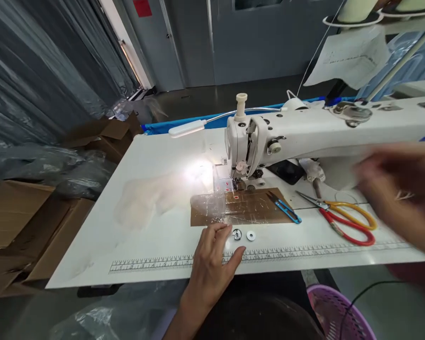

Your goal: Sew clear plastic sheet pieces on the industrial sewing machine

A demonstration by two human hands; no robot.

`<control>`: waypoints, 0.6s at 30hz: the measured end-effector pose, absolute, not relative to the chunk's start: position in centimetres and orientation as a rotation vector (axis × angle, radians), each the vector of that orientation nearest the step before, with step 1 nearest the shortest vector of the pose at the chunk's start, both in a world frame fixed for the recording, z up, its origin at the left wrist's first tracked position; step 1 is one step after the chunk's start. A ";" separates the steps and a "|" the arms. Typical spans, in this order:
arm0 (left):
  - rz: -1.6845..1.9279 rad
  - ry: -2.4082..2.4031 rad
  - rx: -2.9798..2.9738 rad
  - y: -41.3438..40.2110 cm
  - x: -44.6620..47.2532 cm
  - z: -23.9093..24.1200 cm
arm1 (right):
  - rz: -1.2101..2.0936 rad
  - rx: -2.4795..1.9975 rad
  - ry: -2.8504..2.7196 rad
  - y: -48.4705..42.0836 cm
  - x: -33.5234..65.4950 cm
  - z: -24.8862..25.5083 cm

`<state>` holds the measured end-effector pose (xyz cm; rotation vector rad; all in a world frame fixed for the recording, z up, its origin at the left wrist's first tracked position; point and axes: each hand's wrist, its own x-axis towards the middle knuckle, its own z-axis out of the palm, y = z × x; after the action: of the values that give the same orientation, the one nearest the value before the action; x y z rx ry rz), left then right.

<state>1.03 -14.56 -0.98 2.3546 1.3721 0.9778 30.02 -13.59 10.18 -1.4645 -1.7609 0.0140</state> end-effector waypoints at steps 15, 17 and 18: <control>1.007 1.312 2.066 -13.8 1.7 -0.6 | 0.560 -1.366 -2.291 -14.2 22.2 -1.7; 1.016 1.291 1.867 -14.0 1.6 -0.4 | 0.708 -1.352 -2.170 -14.2 22.0 -1.3; 1.005 1.275 1.747 -14.1 1.5 -0.3 | 0.838 -1.345 -2.065 -14.2 21.9 -1.0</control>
<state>1.51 -14.07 -0.31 1.7467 1.2754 1.0053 21.92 -14.17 -0.96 -1.3446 -2.0654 0.8381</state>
